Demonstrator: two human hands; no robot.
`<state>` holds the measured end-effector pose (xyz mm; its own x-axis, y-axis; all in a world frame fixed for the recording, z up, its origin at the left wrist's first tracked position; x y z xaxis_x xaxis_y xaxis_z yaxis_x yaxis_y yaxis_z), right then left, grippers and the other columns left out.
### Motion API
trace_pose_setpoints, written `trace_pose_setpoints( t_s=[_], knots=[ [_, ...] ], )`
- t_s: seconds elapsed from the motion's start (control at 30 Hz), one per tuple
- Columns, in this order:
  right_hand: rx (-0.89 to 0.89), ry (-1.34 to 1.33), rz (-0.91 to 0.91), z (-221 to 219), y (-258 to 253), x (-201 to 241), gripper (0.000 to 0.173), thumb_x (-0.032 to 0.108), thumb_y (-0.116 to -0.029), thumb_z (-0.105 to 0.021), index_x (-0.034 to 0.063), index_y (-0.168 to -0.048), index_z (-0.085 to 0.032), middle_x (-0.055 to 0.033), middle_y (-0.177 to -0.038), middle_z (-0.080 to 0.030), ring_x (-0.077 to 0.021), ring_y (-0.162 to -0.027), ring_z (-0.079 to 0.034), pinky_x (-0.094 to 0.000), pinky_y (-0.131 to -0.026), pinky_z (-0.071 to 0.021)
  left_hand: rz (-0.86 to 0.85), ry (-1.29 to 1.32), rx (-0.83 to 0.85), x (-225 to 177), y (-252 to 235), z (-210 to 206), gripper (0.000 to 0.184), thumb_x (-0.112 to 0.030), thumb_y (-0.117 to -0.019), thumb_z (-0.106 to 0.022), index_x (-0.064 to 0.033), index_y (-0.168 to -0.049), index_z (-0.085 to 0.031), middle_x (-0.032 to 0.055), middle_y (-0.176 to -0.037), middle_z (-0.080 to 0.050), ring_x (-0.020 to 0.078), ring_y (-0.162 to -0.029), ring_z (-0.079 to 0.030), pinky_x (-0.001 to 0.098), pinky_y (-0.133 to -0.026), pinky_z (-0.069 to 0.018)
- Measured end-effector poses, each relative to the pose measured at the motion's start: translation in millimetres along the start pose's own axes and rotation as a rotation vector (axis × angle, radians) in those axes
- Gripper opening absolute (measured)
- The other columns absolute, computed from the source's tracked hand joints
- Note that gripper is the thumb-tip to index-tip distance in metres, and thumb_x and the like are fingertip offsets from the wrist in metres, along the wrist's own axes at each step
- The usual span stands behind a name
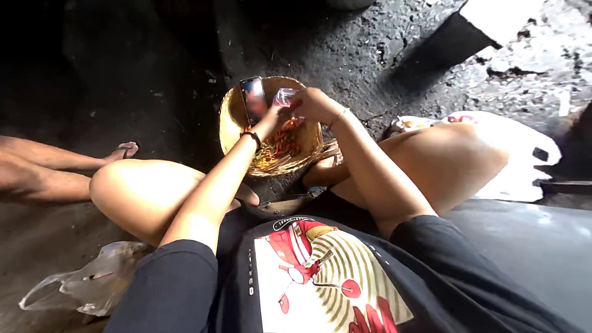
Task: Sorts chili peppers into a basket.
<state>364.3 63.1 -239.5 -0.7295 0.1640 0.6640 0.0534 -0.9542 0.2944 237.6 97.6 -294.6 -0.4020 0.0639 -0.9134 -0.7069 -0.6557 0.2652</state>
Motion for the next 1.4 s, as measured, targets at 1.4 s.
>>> trace_pose_setpoints(
  t_s=[1.4],
  knots=[
    [0.144,0.211,-0.123,-112.6,-5.3,-23.3,0.022,0.012,-0.1004,-0.06,0.0002,-0.115,-0.072,-0.0254,-0.136,-0.059,-0.0448,-0.122,-0.06,-0.0632,-0.098,-0.0504,0.35,-0.493,-0.053,55.6,82.4,24.4,0.03,-0.024,-0.1068,-0.056,-0.0069,-0.128,-0.069,0.0202,-0.134,-0.064,0.0374,-0.126,-0.061,0.0579,-0.106,-0.047]
  ],
)
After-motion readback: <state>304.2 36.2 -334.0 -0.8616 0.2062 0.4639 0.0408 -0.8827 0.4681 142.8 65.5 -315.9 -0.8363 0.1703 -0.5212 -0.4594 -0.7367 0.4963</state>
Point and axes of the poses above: each hand's wrist, its own y-axis away from the middle knuckle, its own z-axis out of the back of the hand, x = y × z, the point moved 4 cm from there along -y, towards the middle knuckle
